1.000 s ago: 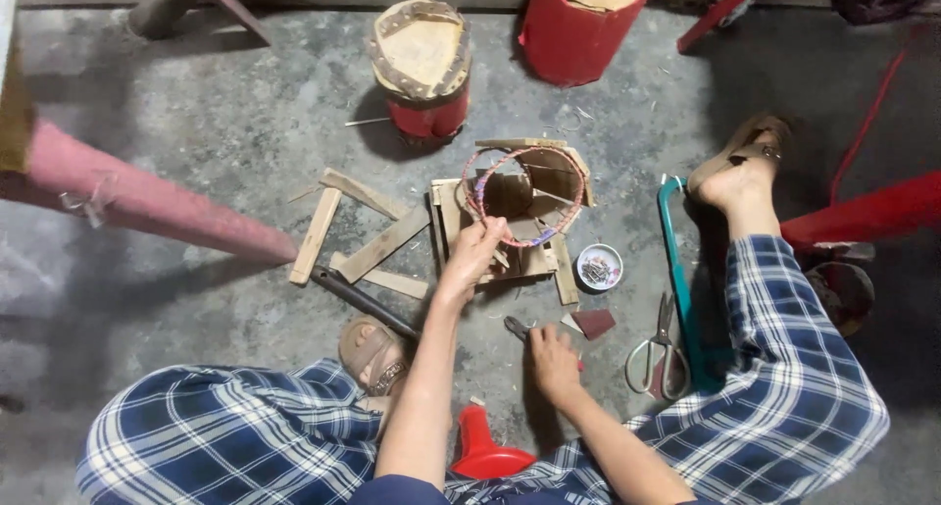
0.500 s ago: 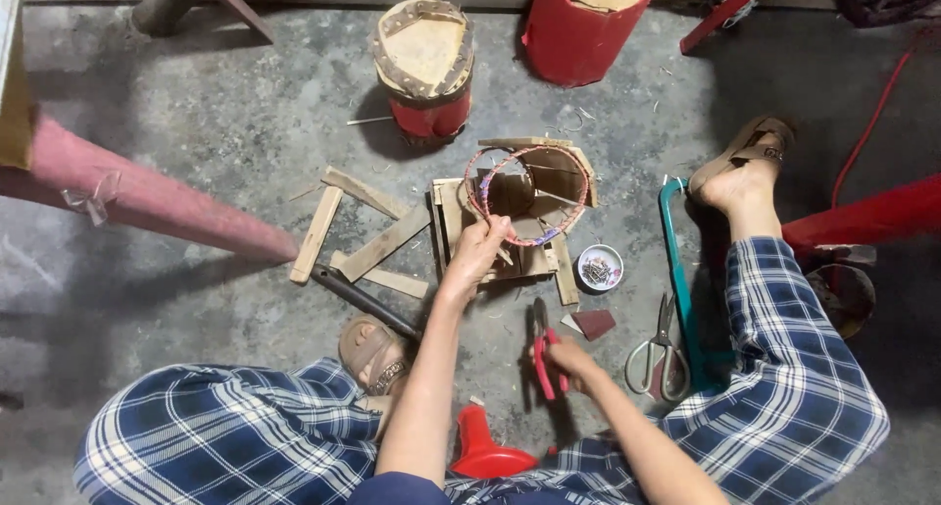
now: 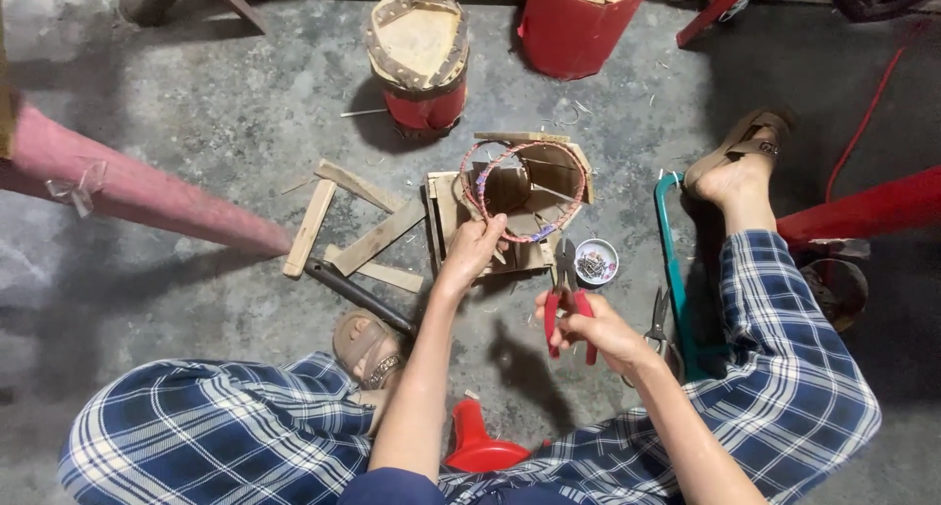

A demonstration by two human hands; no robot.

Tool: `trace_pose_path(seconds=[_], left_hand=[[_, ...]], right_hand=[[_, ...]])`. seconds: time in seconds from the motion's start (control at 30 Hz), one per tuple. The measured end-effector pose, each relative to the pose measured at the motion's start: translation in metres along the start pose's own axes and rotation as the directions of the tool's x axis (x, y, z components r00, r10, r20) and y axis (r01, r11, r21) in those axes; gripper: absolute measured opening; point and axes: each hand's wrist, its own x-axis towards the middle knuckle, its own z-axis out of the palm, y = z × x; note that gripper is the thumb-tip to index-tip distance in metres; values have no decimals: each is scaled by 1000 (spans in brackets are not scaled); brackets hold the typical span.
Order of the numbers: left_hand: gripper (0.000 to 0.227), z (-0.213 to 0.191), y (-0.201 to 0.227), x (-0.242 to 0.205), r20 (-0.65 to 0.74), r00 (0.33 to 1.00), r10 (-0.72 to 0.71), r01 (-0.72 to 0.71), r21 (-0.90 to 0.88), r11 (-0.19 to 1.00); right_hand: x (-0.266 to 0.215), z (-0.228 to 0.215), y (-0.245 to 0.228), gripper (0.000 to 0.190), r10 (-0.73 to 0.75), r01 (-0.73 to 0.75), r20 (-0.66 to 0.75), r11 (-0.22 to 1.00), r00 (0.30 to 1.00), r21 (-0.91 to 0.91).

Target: The person assembles a small wooden frame by attaching a colorful woven band to its sides using pliers and nails. They repeatedly position the band, insert nails, and bend them to secure the band in place.

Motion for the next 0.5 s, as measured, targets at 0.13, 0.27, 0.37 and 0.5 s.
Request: trace_pose_path(seconds=[0.13, 0.27, 0.37, 0.5], left_hand=[[44, 6, -19, 9, 10, 999, -44, 43, 64, 997], [39, 6, -4, -7, 20, 998, -62, 60, 105, 993], [31, 4, 2, -20, 42, 998, -40, 35, 118, 992], [29, 5, -18, -23, 62, 998, -14, 2, 190, 982]], right_hand=[[24, -11, 47, 49, -52, 56, -139, 998, 989, 23], [53, -37, 66, 33, -197, 302, -441, 936, 876, 181], [74, -51, 60, 29, -221, 378, -567, 909, 794, 176], [93, -57, 72, 40, -242, 386, -687, 920, 685, 61]])
